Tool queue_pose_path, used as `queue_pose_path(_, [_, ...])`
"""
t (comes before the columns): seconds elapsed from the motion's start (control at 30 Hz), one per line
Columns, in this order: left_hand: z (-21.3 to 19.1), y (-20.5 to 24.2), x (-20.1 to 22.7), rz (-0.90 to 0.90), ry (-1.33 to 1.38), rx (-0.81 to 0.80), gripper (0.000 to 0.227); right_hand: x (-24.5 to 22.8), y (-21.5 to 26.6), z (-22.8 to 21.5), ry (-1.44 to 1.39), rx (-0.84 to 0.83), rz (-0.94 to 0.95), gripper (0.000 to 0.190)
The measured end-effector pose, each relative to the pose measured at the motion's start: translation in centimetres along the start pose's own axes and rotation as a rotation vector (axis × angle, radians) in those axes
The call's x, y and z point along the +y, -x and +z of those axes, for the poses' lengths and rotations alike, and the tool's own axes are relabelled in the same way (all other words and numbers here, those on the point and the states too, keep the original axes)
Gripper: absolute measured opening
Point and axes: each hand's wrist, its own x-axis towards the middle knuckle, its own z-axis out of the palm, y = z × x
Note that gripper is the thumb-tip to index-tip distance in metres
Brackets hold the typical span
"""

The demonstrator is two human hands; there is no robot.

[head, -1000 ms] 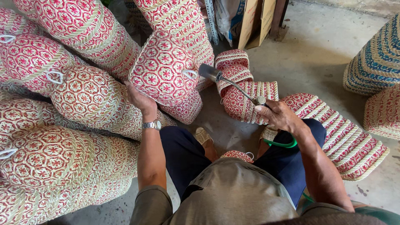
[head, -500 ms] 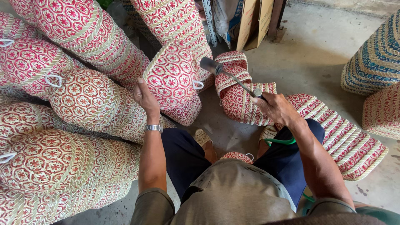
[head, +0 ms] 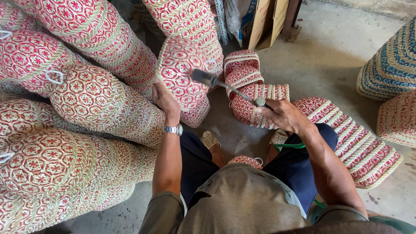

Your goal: The person uses a handheld blowtorch to apply heat to the edges of small woven baskets. They hold each basket with one hand and move the torch along the rim with the other, then place the treated basket back into a stack.

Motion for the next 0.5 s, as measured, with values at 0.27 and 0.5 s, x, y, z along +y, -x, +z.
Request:
queue_pose_path(0.27, [-0.2, -1.5, -1.4, -0.356, 0.512, 0.135, 0.056, 0.3, 1.7, 1.2, -0.011, -0.037, 0.112, 0.049])
queue_pose_path(0.5, [-2.3, -2.9, -0.2, -0.484, 0.612, 0.225, 0.055, 2.3, 3.1, 1.2, 0.064, -0.051, 0.329, 0.047])
